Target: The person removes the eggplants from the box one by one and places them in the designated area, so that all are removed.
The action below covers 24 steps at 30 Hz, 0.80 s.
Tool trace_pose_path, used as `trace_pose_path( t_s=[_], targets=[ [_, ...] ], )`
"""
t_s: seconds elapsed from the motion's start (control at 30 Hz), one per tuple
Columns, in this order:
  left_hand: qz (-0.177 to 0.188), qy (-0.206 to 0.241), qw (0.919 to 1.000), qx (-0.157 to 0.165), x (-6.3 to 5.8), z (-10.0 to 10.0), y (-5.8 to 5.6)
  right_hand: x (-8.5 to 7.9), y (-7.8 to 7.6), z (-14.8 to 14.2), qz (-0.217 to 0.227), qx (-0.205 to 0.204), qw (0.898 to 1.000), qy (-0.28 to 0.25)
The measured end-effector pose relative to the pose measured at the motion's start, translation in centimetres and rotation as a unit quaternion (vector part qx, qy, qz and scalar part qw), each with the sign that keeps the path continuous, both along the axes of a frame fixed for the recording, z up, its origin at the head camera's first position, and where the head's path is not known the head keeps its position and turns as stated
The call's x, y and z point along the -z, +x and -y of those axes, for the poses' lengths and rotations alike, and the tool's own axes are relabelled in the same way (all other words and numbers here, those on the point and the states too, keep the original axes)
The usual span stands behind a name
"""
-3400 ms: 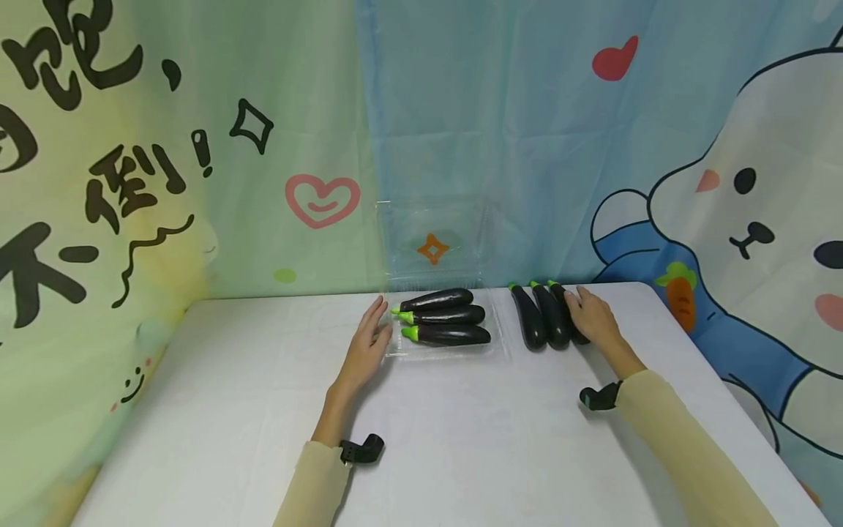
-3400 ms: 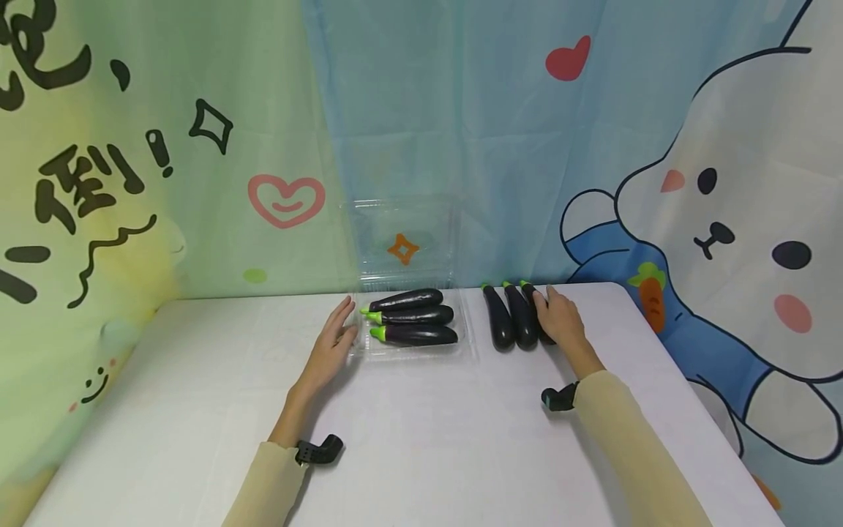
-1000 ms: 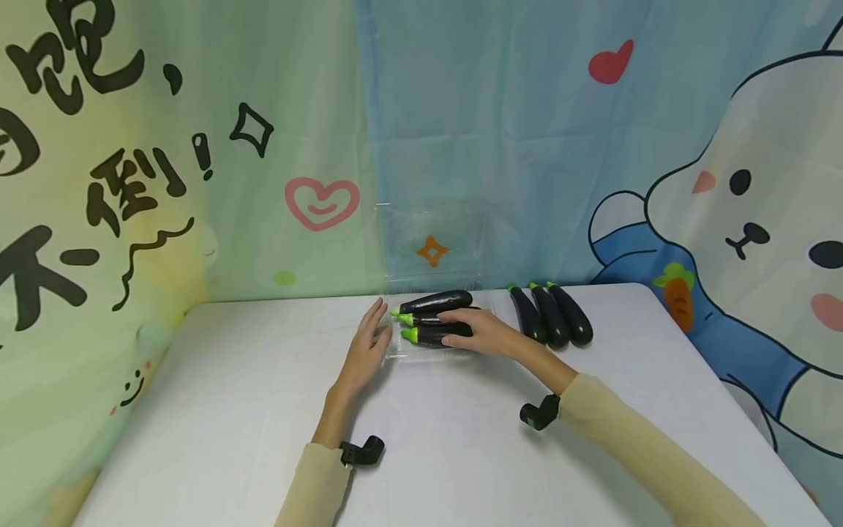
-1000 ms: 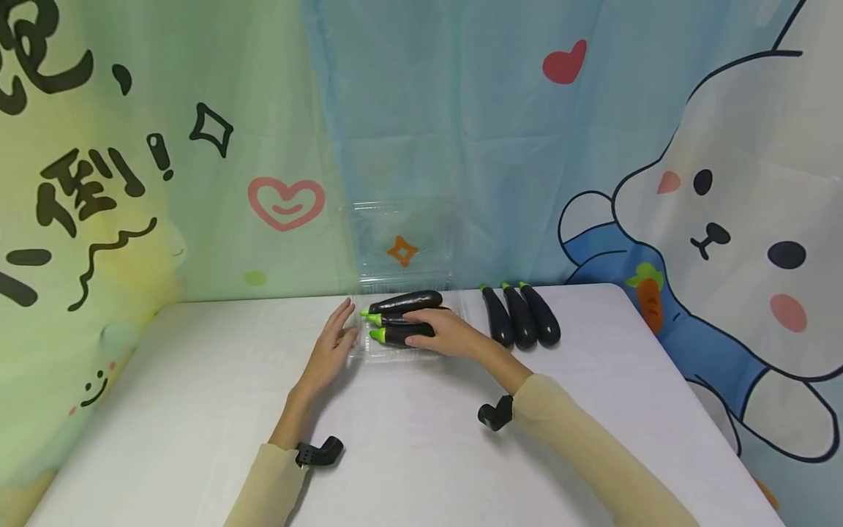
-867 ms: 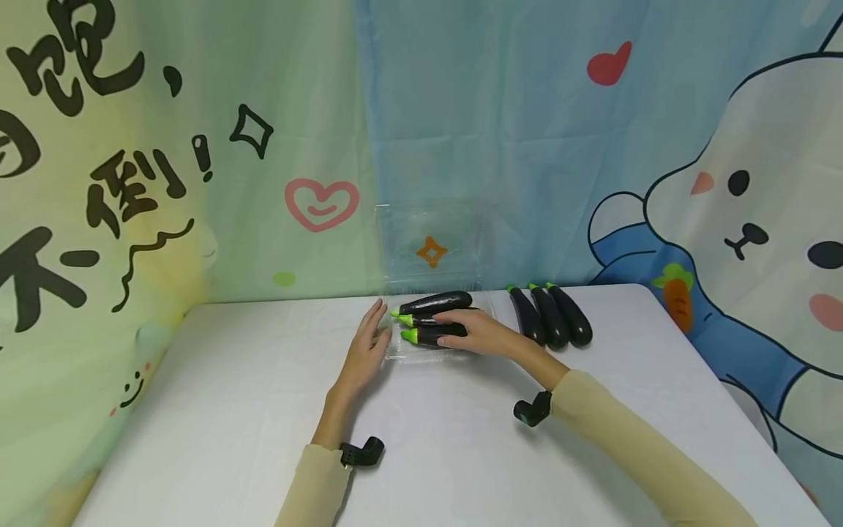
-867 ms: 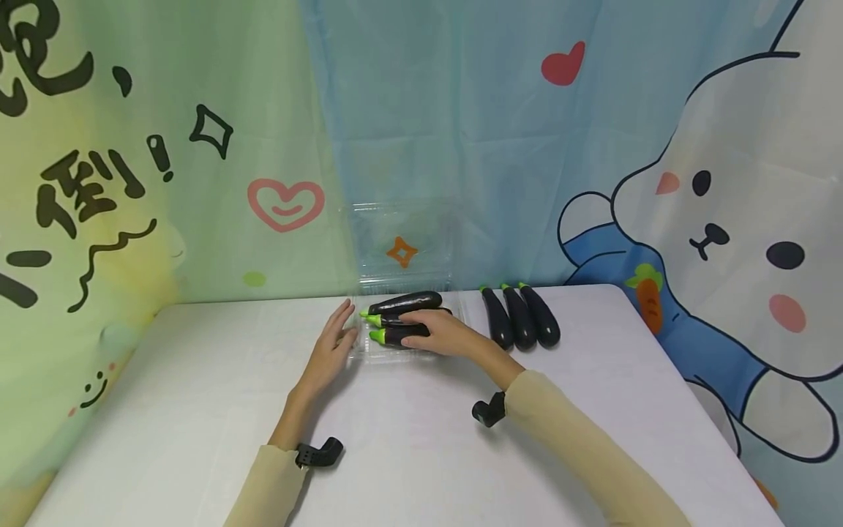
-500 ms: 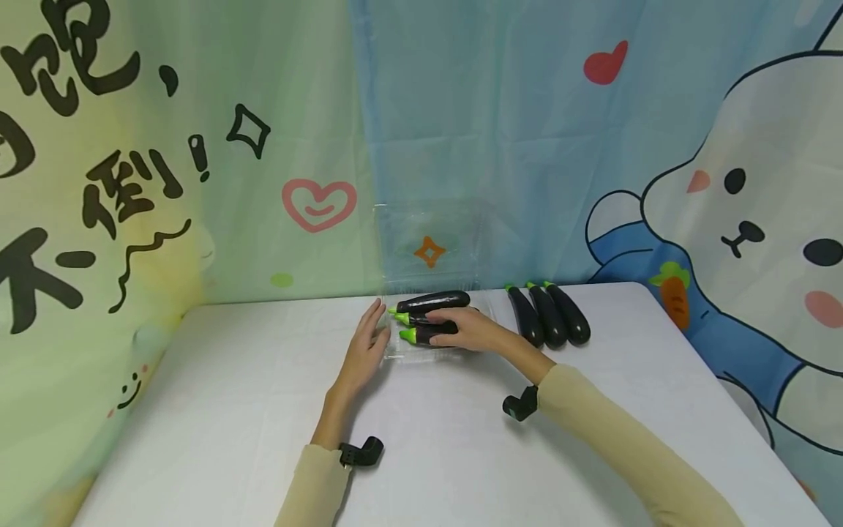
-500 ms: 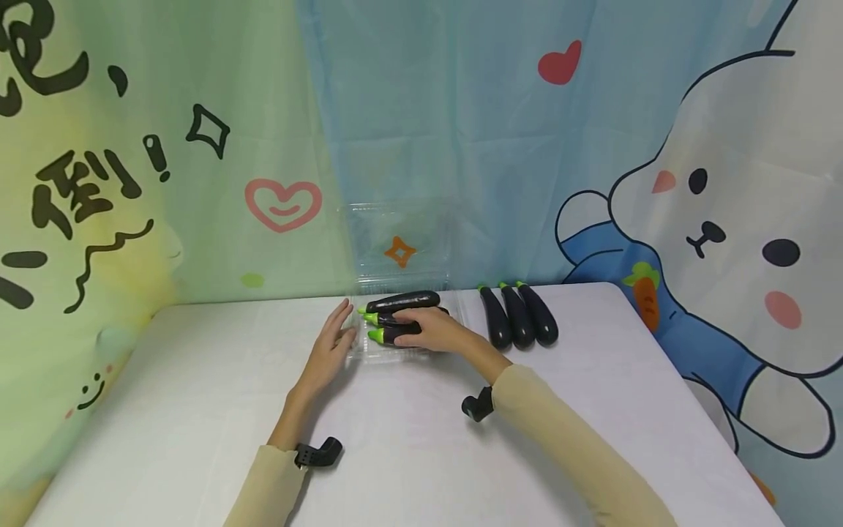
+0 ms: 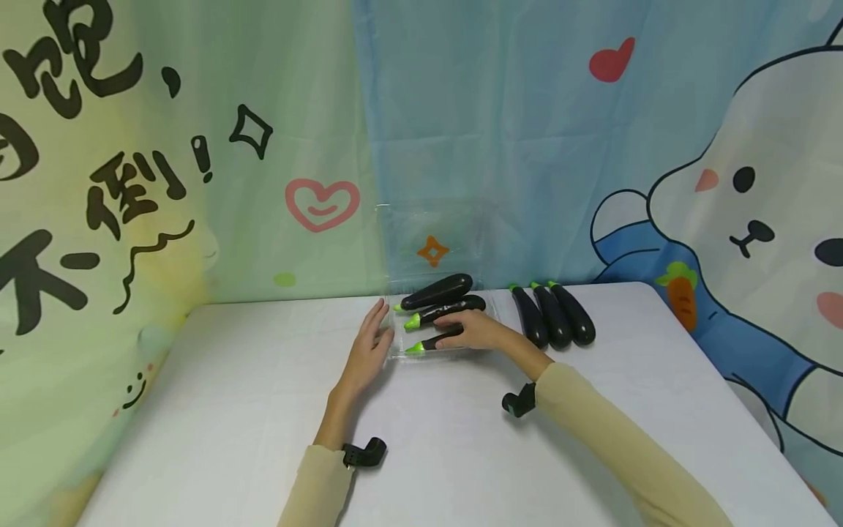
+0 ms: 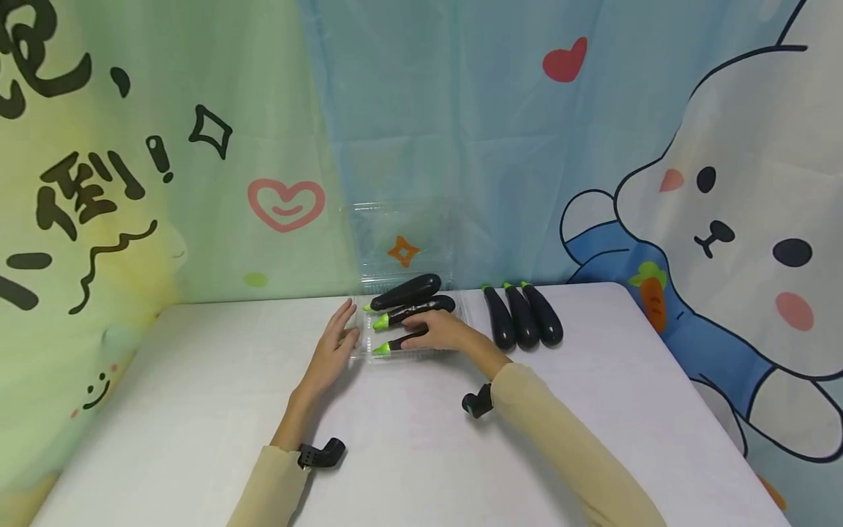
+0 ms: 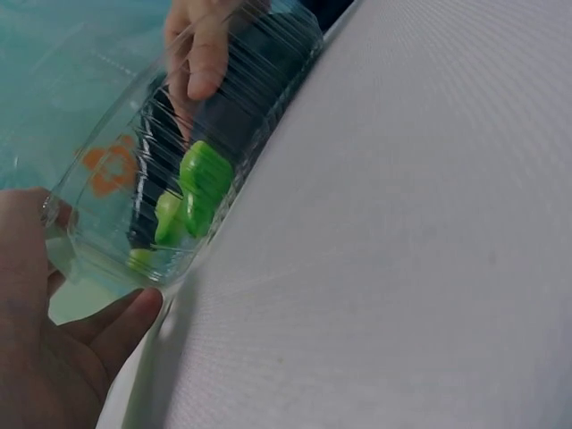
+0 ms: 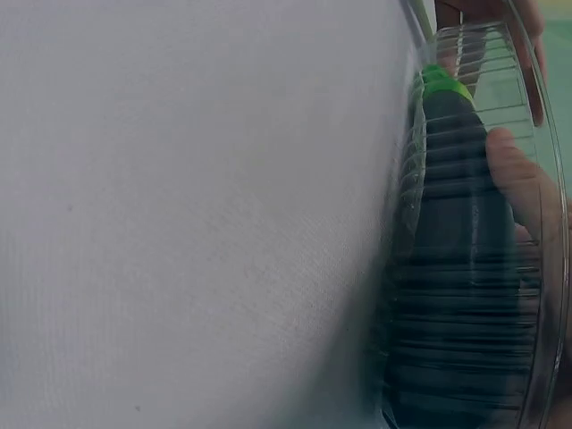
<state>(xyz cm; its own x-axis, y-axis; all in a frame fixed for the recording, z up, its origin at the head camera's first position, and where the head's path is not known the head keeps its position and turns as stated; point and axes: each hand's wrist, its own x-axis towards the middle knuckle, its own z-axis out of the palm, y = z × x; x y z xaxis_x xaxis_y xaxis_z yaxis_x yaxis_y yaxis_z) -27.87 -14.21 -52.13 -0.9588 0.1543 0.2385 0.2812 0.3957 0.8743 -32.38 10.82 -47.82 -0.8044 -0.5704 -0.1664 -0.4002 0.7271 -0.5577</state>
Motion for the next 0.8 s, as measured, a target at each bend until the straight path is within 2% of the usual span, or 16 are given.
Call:
trace_pose_path(
  t_s=[0.43,0.8],
  targets=[
    [0.002,-0.007,0.9999,-0.007,0.26,-0.06,-0.01,0.49,0.17,-0.08,-0.005,-0.006,1.0,-0.026],
    [-0.002,-0.012,0.9999,-0.006,0.25,-0.05,0.01,0.44,0.61,0.05,-0.062,-0.016,0.998,-0.026]
  ],
)
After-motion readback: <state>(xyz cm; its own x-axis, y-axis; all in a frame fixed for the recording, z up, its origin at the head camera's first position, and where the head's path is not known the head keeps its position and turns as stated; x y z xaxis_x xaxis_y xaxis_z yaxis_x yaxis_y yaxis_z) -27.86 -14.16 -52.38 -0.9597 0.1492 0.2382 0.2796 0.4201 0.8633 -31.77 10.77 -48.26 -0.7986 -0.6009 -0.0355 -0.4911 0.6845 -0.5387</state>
